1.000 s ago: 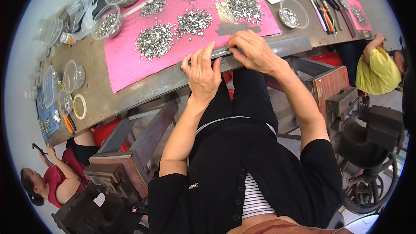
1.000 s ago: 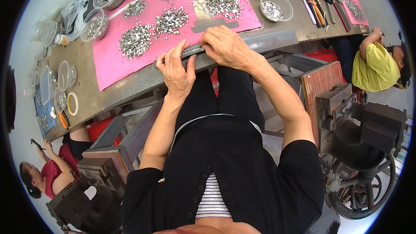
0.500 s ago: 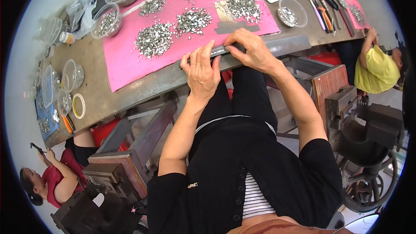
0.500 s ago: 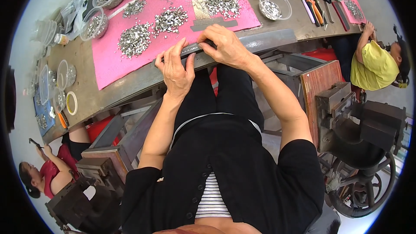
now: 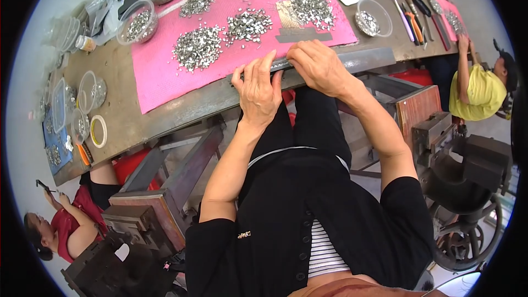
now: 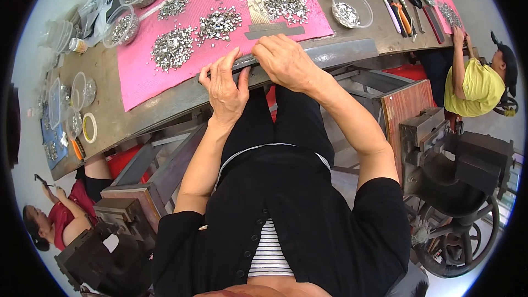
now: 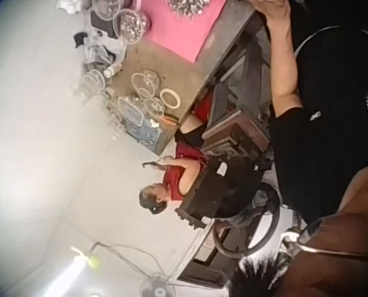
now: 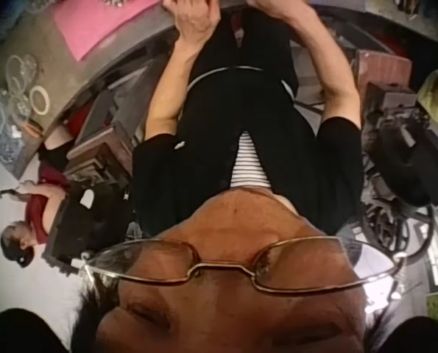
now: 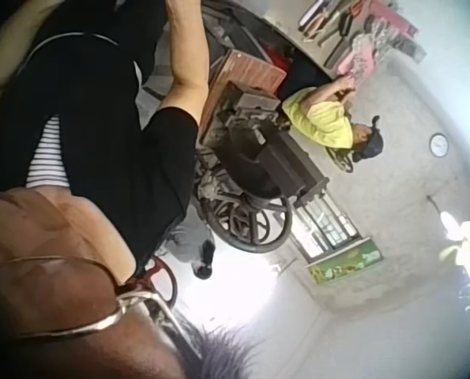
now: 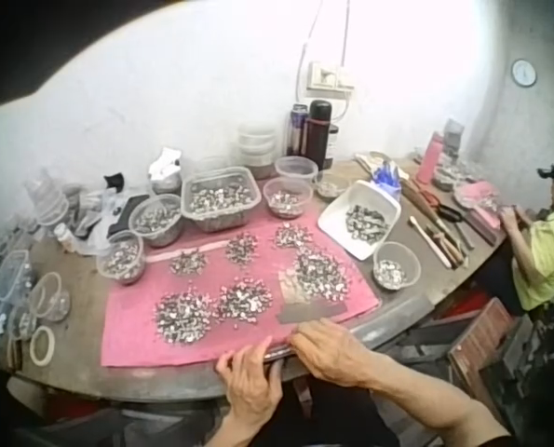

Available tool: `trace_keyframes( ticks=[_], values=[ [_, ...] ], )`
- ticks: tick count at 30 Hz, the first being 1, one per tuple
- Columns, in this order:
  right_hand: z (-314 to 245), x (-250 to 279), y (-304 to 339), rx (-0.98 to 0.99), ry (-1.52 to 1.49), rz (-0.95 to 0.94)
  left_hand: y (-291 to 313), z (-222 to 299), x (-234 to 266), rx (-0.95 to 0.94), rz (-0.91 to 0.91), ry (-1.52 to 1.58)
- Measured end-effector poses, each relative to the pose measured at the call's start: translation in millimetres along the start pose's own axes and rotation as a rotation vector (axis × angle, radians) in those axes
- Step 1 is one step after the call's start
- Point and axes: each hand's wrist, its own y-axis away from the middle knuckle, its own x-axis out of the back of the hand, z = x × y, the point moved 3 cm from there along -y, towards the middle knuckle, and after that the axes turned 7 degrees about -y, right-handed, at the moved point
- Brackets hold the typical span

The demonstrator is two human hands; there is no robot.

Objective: Placing small metal components into a jig and using a manual hand press to assemble them.

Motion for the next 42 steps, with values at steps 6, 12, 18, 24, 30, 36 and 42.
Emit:
trace_keyframes(
  ticks=[6, 12, 18, 24, 30, 36, 42],
  values=[
    [1.1, 3.0, -2.6, 0.082, 0.052, -0.075, -3.1, -0.6, 0.3, -0.007, 0.006, 0.007],
    [-9.0, 1.9, 4.6, 0.111, 0.098, -0.104, 1.6, 2.3, 2.9, 0.003, 0.002, -0.007],
    [-1.8, -7.1, 22.8, -0.02, -0.207, 0.197, 1.3, 1.6, 3.9, 0.002, -0.002, -0.001],
    [20.4, -3.6, 14.0, -0.415, -0.647, 0.155, -5.5, -0.9, 1.7, 0.002, 0.007, 0.002],
    [0.8, -5.3, 16.8, -0.003, -0.106, 0.17, -3.0, 2.4, 3.0, 0.012, -0.009, 0.001],
    [0.3, 0.1, 19.7, 0.033, -0.088, 0.151, -2.7, 5.0, 13.4, 0.034, -0.083, 0.042],
    [59.6, 5.9, -45.7, -0.162, -0.193, 0.209, -79.3, -46.2, 21.4, 0.008, -0.115, 0.009]
  ],
)
